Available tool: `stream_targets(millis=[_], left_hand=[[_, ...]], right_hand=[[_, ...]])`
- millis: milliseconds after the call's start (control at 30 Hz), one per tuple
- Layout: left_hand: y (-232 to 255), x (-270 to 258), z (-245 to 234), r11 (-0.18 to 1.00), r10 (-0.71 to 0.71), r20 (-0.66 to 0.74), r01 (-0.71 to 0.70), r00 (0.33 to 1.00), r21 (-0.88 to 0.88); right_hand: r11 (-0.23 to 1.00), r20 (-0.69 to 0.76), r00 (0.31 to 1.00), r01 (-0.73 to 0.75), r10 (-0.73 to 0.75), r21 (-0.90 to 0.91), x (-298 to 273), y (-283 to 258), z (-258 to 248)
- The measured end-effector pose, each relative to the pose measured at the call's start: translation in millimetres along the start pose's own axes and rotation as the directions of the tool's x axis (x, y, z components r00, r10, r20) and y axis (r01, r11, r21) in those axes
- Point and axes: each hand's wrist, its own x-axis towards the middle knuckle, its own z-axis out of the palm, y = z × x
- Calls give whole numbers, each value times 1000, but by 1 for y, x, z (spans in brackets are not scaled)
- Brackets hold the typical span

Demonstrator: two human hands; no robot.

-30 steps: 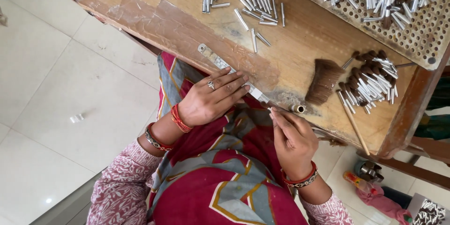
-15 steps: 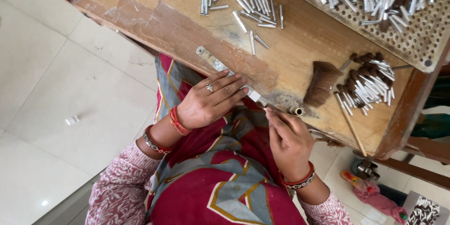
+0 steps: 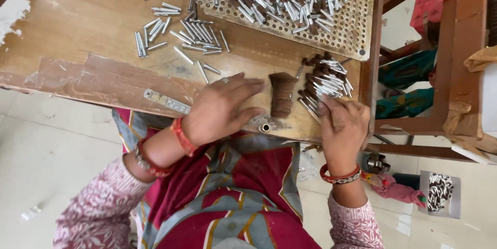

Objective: Assembling small metal components by inserting thin rods into metal tubes at a workbench.

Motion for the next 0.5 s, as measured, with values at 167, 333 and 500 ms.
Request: stream_targets(millis=[167,333,500], left_hand=[[-24,51,39,987,63,227,-27,972,-161],[-29,59,60,993,8,373,36,928,-111],[-19,50,66,994,-50,395,83,917,-67]], right_hand=[[989,79,988,129,-134,65,-17,-15,-2],[983,236,959,126,-155,132,-26,-19,13],[987,198,971,115,-136,115,-22,-20,15]])
